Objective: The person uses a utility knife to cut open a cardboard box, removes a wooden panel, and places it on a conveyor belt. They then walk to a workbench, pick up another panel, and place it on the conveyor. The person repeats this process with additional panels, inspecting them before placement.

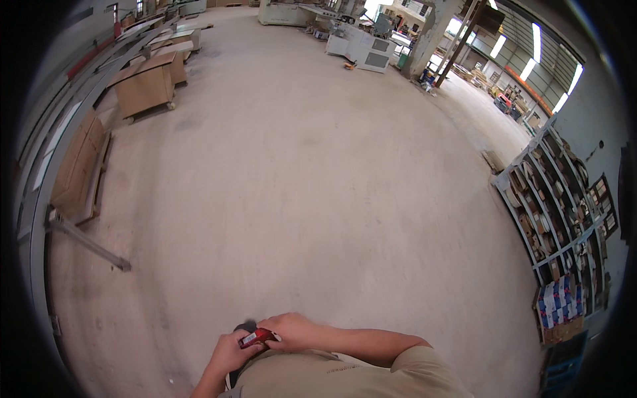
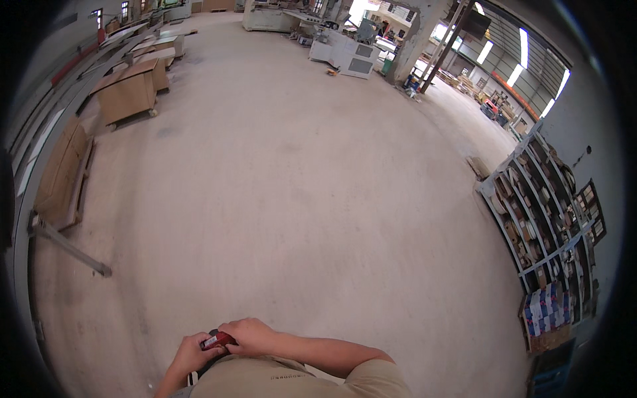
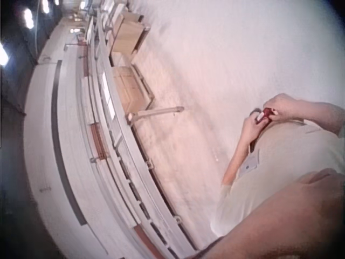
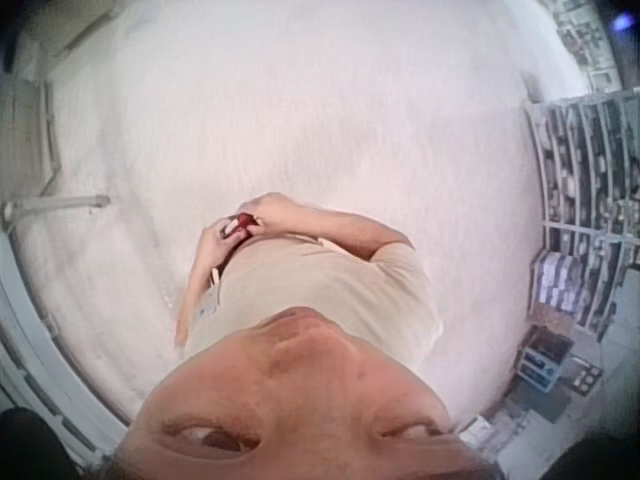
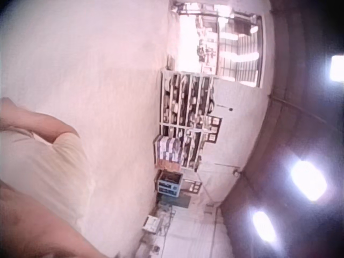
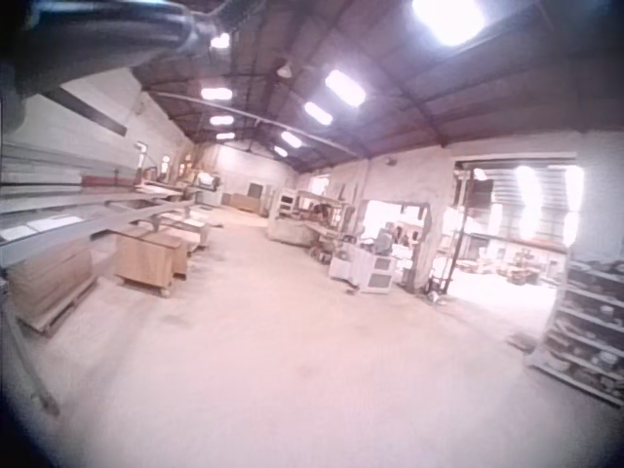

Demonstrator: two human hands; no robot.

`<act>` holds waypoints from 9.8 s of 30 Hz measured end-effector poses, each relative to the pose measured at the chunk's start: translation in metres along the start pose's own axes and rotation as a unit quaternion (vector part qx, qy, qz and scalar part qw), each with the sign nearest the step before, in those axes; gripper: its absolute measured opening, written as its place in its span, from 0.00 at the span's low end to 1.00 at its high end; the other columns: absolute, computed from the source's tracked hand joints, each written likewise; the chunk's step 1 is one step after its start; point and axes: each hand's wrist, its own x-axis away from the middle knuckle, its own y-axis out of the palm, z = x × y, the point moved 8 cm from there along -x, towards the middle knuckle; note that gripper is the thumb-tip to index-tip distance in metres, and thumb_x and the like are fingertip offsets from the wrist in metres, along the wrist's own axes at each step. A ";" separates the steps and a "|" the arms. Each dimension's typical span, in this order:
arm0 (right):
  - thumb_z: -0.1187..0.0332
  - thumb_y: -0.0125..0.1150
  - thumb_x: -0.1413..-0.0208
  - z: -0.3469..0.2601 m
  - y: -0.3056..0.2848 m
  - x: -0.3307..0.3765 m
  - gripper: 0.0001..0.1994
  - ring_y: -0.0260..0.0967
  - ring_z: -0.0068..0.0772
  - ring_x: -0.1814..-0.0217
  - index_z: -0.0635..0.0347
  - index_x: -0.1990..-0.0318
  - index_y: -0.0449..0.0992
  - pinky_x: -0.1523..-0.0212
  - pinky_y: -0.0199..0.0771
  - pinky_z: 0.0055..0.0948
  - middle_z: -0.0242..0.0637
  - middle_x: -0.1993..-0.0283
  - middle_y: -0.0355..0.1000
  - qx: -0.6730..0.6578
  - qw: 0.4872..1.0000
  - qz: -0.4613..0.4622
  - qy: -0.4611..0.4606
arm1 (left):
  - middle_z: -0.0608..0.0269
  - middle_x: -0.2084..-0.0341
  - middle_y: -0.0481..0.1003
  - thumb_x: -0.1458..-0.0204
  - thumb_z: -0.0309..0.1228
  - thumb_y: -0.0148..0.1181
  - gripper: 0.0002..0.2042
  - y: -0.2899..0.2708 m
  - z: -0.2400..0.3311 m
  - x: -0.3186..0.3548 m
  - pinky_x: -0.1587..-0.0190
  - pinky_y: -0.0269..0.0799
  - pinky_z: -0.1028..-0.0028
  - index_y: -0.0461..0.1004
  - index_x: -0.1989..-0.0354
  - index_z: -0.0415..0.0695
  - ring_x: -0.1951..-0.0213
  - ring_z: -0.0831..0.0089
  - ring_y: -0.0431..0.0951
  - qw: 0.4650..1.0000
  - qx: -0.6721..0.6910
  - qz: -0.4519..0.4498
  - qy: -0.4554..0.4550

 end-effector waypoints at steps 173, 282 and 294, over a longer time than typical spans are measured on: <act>0.53 0.52 0.38 2.134 -3.653 -5.272 0.28 0.64 0.21 0.77 0.48 0.32 0.58 0.84 0.65 0.24 0.31 0.64 0.72 -0.523 0.822 -0.024 0.223 | 0.44 0.39 0.56 0.59 0.28 0.68 0.41 -3.626 0.699 -5.651 0.40 0.67 0.63 0.55 0.34 0.38 0.41 0.48 0.67 0.958 0.122 0.192 0.172; 0.54 0.71 0.60 1.117 -3.312 -6.519 0.16 0.58 0.26 0.85 0.45 0.84 0.68 0.87 0.57 0.30 0.26 0.80 0.55 -0.263 0.550 -0.475 -0.635 | 0.59 0.79 0.71 0.31 0.50 0.16 0.30 -4.945 0.175 -5.363 0.60 0.72 0.56 0.65 0.69 0.45 0.78 0.61 0.73 0.217 -0.080 0.916 0.328; 0.53 0.70 0.57 1.106 -3.312 -6.516 0.13 0.60 0.26 0.83 0.43 0.78 0.72 0.85 0.58 0.29 0.25 0.78 0.57 -0.236 0.477 -0.567 -0.629 | 0.57 0.77 0.71 0.32 0.49 0.17 0.28 -4.947 0.179 -5.357 0.58 0.69 0.57 0.64 0.68 0.44 0.76 0.59 0.72 0.282 -0.061 0.890 0.352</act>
